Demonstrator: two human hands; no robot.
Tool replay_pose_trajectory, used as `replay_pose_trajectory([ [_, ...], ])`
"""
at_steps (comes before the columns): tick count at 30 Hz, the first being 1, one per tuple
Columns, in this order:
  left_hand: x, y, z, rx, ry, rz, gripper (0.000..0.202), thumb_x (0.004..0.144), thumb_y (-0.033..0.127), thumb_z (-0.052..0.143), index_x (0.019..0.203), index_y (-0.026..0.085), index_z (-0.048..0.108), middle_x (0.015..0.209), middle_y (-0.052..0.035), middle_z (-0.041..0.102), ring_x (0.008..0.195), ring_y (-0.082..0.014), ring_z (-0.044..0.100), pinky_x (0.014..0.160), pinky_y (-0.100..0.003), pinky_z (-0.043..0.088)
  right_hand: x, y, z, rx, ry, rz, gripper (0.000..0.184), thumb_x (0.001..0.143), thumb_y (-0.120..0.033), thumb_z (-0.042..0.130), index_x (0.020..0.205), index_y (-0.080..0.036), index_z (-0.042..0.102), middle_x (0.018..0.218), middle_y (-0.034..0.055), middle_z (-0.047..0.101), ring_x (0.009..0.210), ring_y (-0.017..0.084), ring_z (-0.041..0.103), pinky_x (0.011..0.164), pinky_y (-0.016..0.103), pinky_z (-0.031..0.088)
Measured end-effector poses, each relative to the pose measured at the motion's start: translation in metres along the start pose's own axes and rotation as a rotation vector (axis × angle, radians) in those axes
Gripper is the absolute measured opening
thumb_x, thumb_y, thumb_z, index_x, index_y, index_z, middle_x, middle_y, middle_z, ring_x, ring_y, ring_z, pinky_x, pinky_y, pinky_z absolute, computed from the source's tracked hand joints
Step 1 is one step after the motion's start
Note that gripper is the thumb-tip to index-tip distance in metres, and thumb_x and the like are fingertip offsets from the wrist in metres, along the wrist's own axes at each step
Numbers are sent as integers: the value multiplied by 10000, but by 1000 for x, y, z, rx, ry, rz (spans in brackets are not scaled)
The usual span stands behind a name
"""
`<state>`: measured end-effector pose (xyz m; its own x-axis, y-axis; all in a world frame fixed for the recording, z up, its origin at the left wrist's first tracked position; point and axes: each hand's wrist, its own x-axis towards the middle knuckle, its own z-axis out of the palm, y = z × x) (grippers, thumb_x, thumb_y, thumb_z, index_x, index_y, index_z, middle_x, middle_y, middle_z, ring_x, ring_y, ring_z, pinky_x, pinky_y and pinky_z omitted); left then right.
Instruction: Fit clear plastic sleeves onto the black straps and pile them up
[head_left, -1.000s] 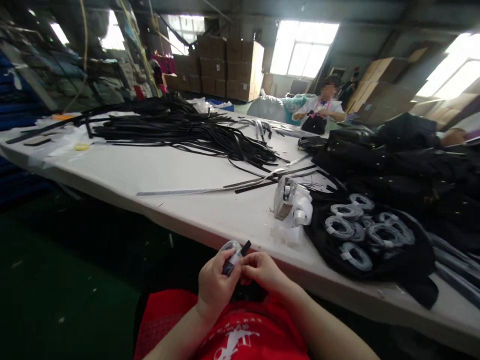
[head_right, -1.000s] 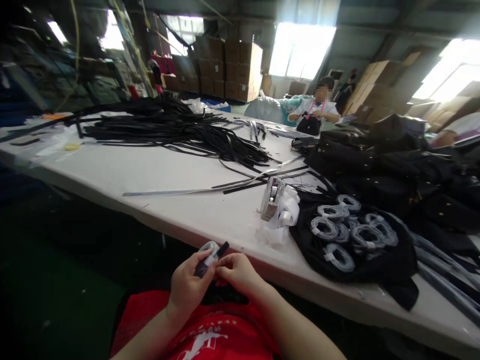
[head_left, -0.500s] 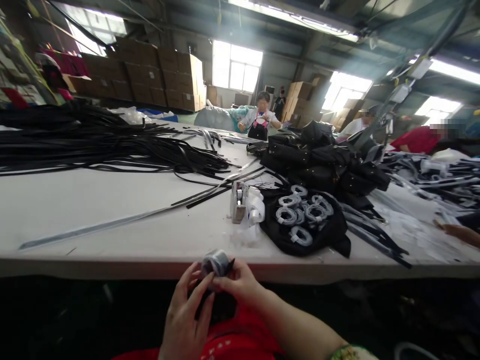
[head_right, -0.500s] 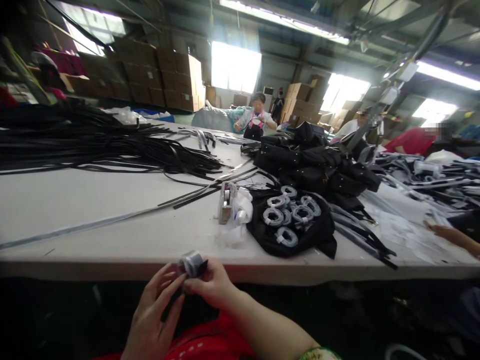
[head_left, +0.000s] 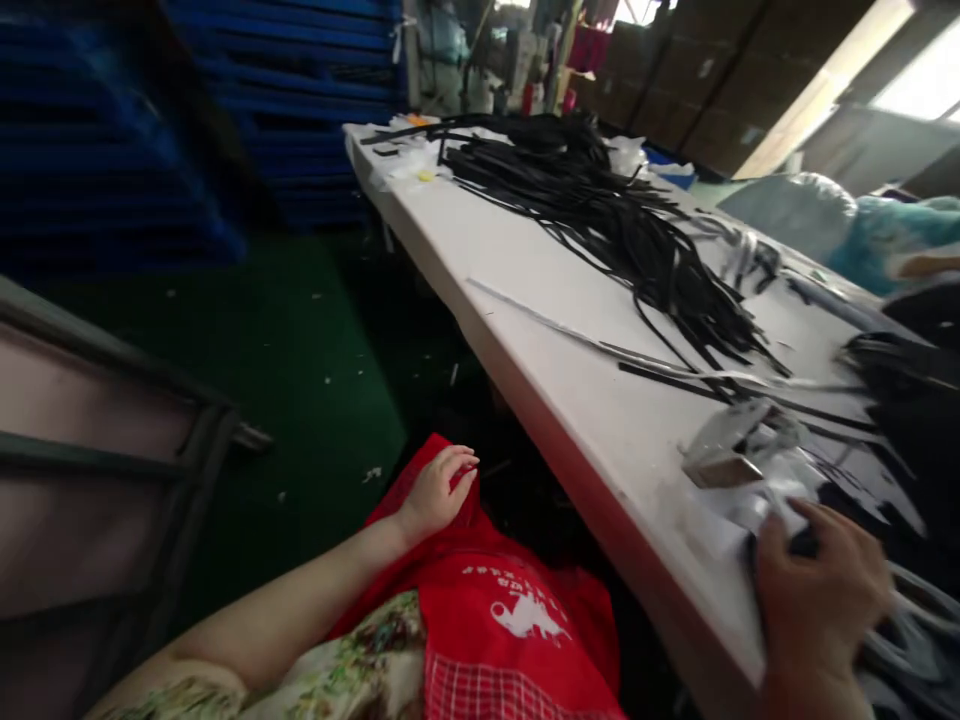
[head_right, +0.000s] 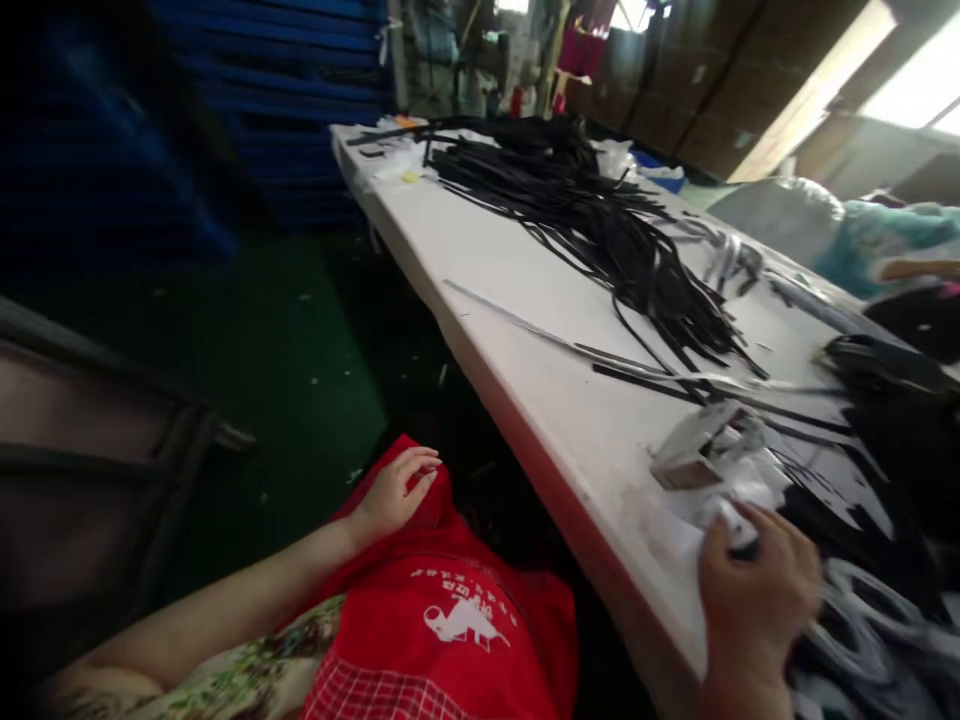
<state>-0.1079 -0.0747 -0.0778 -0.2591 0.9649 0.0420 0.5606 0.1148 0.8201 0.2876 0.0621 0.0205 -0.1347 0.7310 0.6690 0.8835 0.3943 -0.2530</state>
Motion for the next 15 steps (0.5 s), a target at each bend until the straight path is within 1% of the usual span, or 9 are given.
replay_pose_trajectory([
  [1,-4,-9,-4,9,32,-21,211,907,250,508,1024,184,671,1148,-114,648,1098,-227,609,1007,-393,479,2,-15,29,29,-62,-48,328,842,-320,600,1127,-174,672,1111,178,639,1071,362,583,933,532,444],
  [2,-7,-18,-8,14,59,-38,210,909,246,505,1024,185,670,1135,-113,653,1102,-229,605,1010,-391,473,3,-33,58,60,-164,-102,329,842,-349,602,1113,-175,669,1143,160,636,1064,338,591,938,506,461],
  [4,-5,-36,-16,20,103,-83,204,913,243,501,1019,189,667,1105,-109,660,1073,-228,614,989,-380,479,8,-73,114,101,-378,-180,373,861,-408,576,1157,-189,637,1240,137,600,1113,310,567,969,484,459],
  [6,8,-55,-19,26,149,-144,201,923,242,490,1010,186,663,1071,-105,663,1041,-224,622,966,-367,484,18,-106,163,91,-538,-208,514,857,-486,573,1271,-181,564,1352,154,524,1215,330,495,1011,512,424],
  [8,37,-72,-13,54,138,-215,231,944,235,452,1031,171,656,1079,-113,659,1045,-220,620,959,-352,482,31,-125,206,60,-659,-234,728,808,-569,613,1377,-141,461,1448,200,417,1309,373,395,1050,553,369],
  [10,77,-89,8,118,0,-300,295,976,226,383,1102,146,638,1143,-135,641,1085,-219,606,965,-346,473,43,-137,239,33,-768,-281,884,769,-600,640,1446,-104,363,1508,230,318,1375,403,294,1081,578,316],
  [11,100,-98,22,160,-125,-346,331,992,225,342,1143,134,622,1177,-148,627,1106,-221,598,963,-348,472,48,-141,251,21,-805,-298,898,777,-587,632,1466,-98,329,1523,233,288,1393,405,263,1089,582,300],
  [13,145,-118,59,150,-301,-419,329,1000,238,354,1111,109,636,1129,-161,641,1067,-237,618,917,-369,496,53,-148,267,-2,-839,-303,848,819,-545,582,1487,-105,300,1538,221,268,1408,398,249,1096,587,291],
  [15,182,-139,99,99,-465,-444,262,974,284,478,1088,110,637,1079,-130,655,986,-229,642,855,-392,529,53,-151,271,-32,-828,-261,794,844,-522,537,1494,-128,311,1541,198,283,1398,400,282,1089,602,301],
])
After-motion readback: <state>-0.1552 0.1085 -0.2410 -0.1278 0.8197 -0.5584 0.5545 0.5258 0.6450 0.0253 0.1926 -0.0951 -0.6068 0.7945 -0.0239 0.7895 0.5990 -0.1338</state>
